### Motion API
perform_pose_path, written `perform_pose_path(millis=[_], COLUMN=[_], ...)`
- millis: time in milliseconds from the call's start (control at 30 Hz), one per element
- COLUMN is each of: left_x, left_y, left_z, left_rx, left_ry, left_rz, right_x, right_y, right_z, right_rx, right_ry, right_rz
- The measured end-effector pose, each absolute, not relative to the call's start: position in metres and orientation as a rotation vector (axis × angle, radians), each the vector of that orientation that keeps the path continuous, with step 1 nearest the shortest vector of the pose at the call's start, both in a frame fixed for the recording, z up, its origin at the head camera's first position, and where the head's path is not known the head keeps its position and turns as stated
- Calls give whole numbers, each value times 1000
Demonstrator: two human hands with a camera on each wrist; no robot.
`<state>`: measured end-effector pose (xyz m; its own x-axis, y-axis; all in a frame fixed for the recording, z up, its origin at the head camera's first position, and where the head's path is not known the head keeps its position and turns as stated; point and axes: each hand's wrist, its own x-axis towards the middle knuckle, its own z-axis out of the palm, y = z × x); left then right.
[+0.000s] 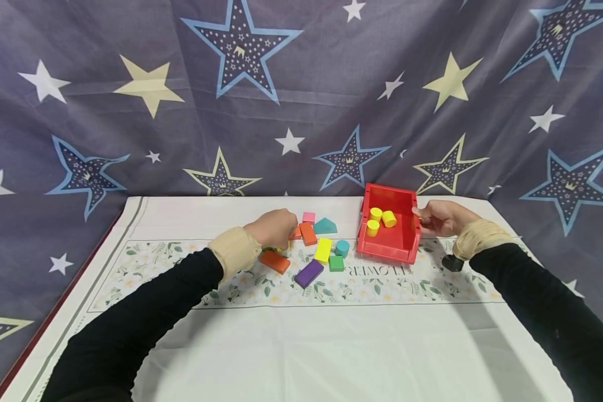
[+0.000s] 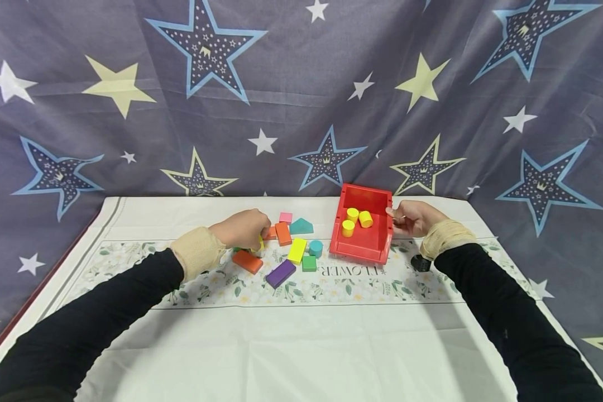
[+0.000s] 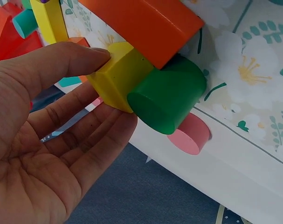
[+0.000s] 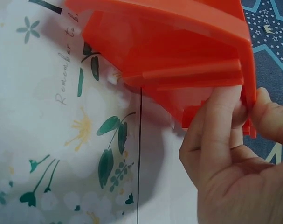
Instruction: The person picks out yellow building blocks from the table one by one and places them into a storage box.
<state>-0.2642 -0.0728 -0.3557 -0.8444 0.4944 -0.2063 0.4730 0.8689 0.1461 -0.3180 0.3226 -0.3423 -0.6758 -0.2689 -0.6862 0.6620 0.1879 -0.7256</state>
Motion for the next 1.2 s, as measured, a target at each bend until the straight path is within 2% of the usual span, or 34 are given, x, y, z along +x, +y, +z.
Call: perform_pose_path(millis=[633,1200], left_x=[-262,-265], left_y=[-75,-68], left_z=[-352,-328], left_rx=[742,850], left_ry=[2815,2856], left_rz=[120,145], right_x=[-319,-319], right_y=[322,323], right_z=[-343,-344], right_rx=[376,378], right_ry=[1727,1755], right_rz=[-1596,-1581])
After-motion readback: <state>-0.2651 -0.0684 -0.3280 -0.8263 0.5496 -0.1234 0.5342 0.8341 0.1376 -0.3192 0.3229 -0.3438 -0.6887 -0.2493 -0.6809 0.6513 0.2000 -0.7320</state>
